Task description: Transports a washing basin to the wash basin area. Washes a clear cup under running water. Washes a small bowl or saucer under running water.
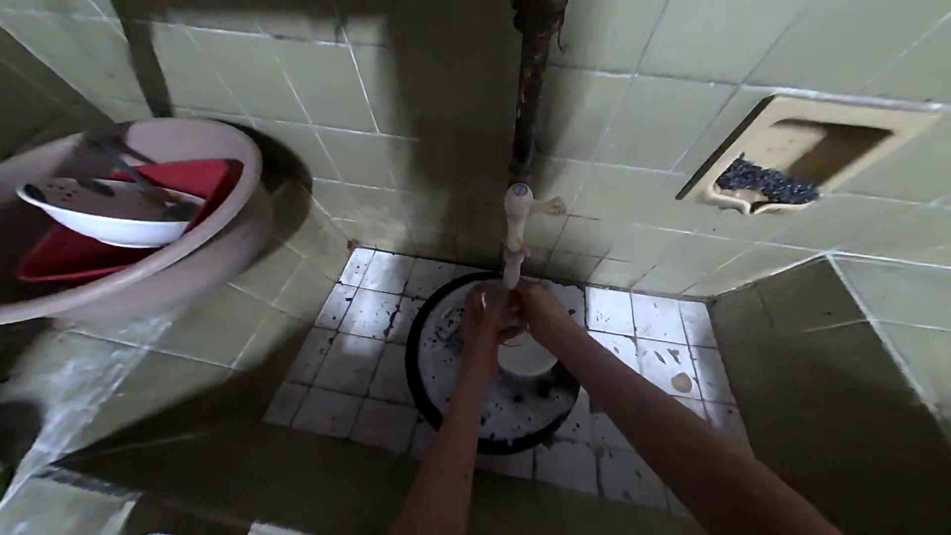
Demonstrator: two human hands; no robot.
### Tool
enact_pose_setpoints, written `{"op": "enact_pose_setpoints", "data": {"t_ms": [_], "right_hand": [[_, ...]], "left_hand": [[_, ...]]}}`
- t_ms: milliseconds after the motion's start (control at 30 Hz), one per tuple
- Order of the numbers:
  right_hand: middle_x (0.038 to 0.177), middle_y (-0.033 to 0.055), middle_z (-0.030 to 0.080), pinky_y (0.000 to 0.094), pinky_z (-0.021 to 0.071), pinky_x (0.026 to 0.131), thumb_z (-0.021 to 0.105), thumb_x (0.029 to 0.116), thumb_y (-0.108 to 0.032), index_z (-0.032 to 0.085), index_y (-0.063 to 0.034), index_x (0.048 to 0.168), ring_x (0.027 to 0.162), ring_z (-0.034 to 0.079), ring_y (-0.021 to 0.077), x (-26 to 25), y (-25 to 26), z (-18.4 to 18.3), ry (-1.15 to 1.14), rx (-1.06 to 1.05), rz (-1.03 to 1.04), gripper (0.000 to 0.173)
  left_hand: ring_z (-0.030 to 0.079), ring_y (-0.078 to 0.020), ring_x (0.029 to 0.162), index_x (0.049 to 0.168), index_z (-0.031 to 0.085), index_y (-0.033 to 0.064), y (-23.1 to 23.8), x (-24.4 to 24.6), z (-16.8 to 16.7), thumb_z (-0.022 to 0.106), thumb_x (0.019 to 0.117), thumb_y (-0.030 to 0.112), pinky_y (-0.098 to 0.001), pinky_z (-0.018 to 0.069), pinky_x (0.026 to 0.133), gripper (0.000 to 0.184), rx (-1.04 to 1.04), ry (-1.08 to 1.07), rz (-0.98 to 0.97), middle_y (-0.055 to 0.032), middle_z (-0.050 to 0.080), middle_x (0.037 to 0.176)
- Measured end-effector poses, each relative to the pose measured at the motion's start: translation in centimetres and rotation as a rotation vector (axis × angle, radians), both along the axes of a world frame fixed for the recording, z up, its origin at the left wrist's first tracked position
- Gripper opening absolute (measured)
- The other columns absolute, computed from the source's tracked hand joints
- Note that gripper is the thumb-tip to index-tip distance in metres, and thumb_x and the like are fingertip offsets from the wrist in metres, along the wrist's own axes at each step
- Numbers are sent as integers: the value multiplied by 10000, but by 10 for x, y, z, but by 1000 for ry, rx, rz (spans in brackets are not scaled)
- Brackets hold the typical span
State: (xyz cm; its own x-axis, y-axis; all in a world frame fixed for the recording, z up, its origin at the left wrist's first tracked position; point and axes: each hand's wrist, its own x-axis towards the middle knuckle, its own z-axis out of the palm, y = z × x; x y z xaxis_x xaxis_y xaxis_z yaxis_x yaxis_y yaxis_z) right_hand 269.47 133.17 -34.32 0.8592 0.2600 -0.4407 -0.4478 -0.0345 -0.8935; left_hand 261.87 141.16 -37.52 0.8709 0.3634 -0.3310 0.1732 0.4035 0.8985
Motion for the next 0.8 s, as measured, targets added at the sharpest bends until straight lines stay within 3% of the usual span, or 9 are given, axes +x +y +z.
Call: {"op": "enact_pose_setpoints", "data": {"t_ms": [100,167,267,367,433,533,600,700,800], "right_hand": [[964,108,646,368,536,742,478,1095,-270,608,-37,1230,812,621,176,-20,-22,-8,-300,-147,299,300],[1232,170,665,416,544,943,492,1082,-157,563,8,1373,1067,664,230,-13,-36,-9,-557,-208,674,342],[1165,103,667,334,515,951,504,1054,-55,635,23,1251,1035,630,136,9,-39,0,-414,-163,751,249],[861,46,666,296,555,707,425,1102,-203,637,5,1083,750,637,103,19,-20,-5,-45,-25,262,297],[804,66,640,330,511,595,436,1104,-337,643,-23,1039,661,595,141,4,-2,2,8,-112,-5,382],[1017,236,654,521,544,795,412,1117,-258,543,-3,1347,884,658,356,-45,-15,10,-447,-429,279,368],[1087,157,727,574,457,1050,547,1037,-107,614,34,1302,1030,710,301,-56,-30,-16,-1019,-625,446,307],[1304,76,697,822,175,1112,672,855,55,700,-72,1258,1326,587,315,-32,-61,-55,-1400,-593,616,423],[1287,96,708,676,333,1144,729,785,90,764,-109,1180,1285,612,330,-3,-56,-43,-1286,-584,878,443]], "left_hand": [[537,-112,560,1330,540,126,5,14,7,560,1052,392,-250,463,497,386,-57,192,58,-60,613,814],[483,-69,509,1166,609,127,15,20,6,520,1042,477,-204,423,453,382,-150,270,43,-7,551,720],[621,-157,733,1395,521,135,14,15,4,505,1049,492,-310,543,643,498,-153,236,14,-91,650,988],[669,-251,882,1513,391,177,2,12,8,511,1078,369,-405,569,712,491,10,82,1,-162,652,1202],[655,-213,832,1491,417,174,6,13,2,462,1091,359,-364,556,660,443,42,38,-25,-133,651,1171],[601,-103,634,1211,587,148,20,11,-2,437,1085,366,-254,526,560,293,-244,125,-11,-25,638,842],[468,-35,447,985,585,147,30,7,0,386,1087,383,-180,427,416,324,-361,126,-20,37,525,616],[419,-51,427,1015,592,131,33,6,2,396,1085,395,-181,378,388,336,-353,180,-43,13,513,629],[524,-112,545,1105,614,108,24,17,-1,376,1069,521,-243,441,470,478,-203,310,-63,-46,600,756]]}}
